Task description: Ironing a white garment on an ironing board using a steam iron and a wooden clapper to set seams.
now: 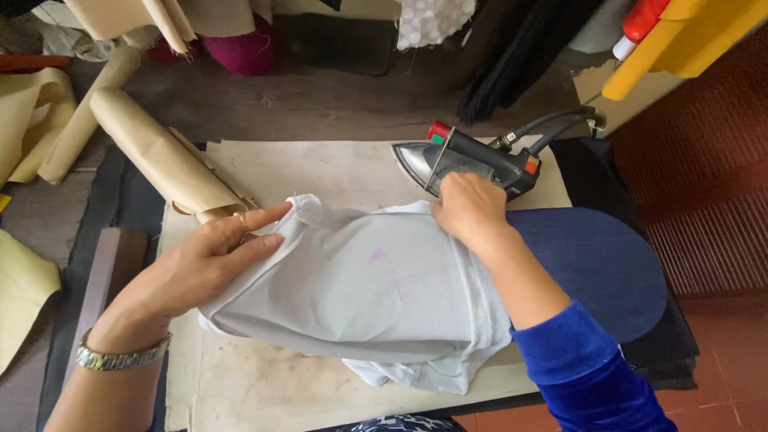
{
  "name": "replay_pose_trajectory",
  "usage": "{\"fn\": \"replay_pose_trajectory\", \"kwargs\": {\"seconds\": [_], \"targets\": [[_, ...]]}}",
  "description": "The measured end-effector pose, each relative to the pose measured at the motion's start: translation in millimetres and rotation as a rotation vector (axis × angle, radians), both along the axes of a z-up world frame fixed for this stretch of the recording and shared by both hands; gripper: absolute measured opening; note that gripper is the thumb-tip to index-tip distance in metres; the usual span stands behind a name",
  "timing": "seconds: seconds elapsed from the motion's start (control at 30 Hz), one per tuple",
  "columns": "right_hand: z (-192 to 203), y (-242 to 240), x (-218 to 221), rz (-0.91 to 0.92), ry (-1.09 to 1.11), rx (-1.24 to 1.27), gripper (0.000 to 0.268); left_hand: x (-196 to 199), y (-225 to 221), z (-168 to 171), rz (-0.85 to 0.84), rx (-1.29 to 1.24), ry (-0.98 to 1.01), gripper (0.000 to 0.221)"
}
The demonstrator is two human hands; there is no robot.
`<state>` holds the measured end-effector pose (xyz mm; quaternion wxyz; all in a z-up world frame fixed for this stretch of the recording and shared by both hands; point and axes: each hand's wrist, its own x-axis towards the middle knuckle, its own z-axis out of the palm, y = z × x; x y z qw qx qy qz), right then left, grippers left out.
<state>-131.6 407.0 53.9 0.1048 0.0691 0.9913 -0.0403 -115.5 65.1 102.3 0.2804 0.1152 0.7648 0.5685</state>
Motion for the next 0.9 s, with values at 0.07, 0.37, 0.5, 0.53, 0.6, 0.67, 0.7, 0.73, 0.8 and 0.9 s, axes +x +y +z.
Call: {"fn": "replay_pose_trajectory", "kwargs": {"seconds": [0.07, 0.37, 0.5, 0.53, 0.6, 0.67, 0.7, 0.73, 0.8, 0.9], "targets": [[14.9, 7.2, 5.7, -0.073, -0.056, -0.081, 0.02, 13.2, 11.3, 34.8, 0.042, -0.183, -0.05, 0.05], [-3.6, 185.5, 90.8, -0.518, 0.39, -1.718, 0.008, 1.1, 26.7, 48.1, 0.018, -0.311, -0.073, 0.057], [-27.3, 214.0, 75.8, -0.693, 0.49, -1.363, 0.013, -26.5, 65.0, 29.9, -0.154, -0.572, 0.097, 0.052], [-8.3, 193.3, 83.7, -0.701, 0.493, -1.362, 0.013, -28.7, 65.8, 18.0, -0.162, -0.572, 0.097, 0.052], [32.8, 152.5, 90.7, -0.658, 0.442, -1.167, 0.03, -37.7, 67.3, -4.3, -0.138, -0.496, 0.153, 0.054], [20.9, 168.3, 123.2, -0.648, 0.508, -1.006, 0.026, -30.3, 59.8, 9.7, -0.092, -0.54, 0.088, 0.051], [15.9, 176.8, 141.1, -0.631, 0.568, -0.839, 0.024, -26.7, 57.2, 15.9, -0.041, -0.578, 0.024, 0.049], [24.7, 156.0, 160.1, -0.639, 0.571, -0.834, 0.024, -21.9, 47.1, 14.3, -0.051, -0.577, 0.025, 0.049], [43.2, 115.2, 196.0, -0.756, 0.365, -0.514, 0.046, -13.3, 27.9, 10.3, 0.056, -0.568, -0.041, 0.033], [2.9, 73.3, 246.9, -0.588, 0.304, -0.274, 0.041, 11.2, 8.4, 18.7, 0.134, -0.676, -0.119, 0.024]]}}
